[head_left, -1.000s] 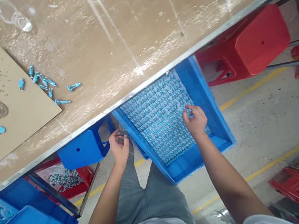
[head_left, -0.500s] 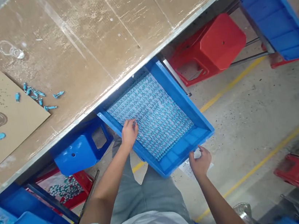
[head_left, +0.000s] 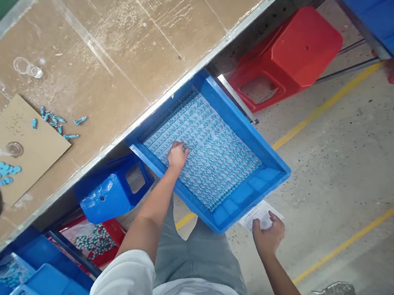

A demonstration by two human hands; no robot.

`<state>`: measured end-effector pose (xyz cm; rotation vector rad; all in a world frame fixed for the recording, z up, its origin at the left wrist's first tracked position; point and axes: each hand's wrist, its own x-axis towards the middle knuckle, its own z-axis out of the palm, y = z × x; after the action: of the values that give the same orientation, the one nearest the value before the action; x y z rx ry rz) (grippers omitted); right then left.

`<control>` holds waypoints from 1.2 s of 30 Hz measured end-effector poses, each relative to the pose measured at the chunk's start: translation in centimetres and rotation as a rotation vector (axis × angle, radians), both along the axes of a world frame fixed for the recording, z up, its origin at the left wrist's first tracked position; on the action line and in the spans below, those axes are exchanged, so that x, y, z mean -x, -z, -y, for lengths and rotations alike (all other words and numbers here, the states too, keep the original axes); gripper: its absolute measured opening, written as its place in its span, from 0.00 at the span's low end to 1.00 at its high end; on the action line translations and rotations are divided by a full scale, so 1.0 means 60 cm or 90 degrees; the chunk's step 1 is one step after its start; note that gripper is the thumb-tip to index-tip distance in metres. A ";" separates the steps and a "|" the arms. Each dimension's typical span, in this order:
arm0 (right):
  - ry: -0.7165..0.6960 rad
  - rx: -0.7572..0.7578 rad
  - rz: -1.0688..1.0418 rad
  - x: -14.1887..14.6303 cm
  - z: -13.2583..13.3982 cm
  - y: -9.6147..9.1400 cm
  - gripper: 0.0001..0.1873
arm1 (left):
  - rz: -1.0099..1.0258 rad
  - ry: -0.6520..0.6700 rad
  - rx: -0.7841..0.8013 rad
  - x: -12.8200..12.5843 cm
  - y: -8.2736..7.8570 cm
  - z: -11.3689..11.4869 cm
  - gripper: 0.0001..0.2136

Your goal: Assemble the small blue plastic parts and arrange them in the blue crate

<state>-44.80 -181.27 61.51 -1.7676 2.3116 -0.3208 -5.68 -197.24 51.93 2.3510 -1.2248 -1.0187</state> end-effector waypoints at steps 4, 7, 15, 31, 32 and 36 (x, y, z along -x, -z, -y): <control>-0.007 0.000 0.009 -0.007 0.000 0.001 0.26 | 0.022 0.017 -0.047 0.010 -0.003 0.008 0.13; -0.008 -0.009 0.022 -0.015 0.004 -0.001 0.24 | 0.022 0.018 -0.051 0.015 -0.001 0.009 0.13; -0.019 -0.017 0.038 -0.021 0.008 0.009 0.22 | 0.014 0.016 -0.053 0.019 0.008 0.000 0.13; -0.126 0.055 0.049 -0.115 0.086 0.015 0.24 | 0.019 -0.200 0.323 -0.062 -0.085 -0.095 0.10; -0.102 0.063 0.044 -0.116 0.086 0.016 0.26 | 0.034 -0.223 0.348 -0.071 -0.098 -0.109 0.09; 0.029 0.040 0.023 -0.091 0.050 0.024 0.34 | 0.078 -0.275 0.372 -0.084 -0.134 -0.165 0.09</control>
<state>-39.35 -184.26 60.07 -1.7249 2.3448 -0.4342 -0.63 -187.33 59.98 2.0822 -0.8389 -0.3206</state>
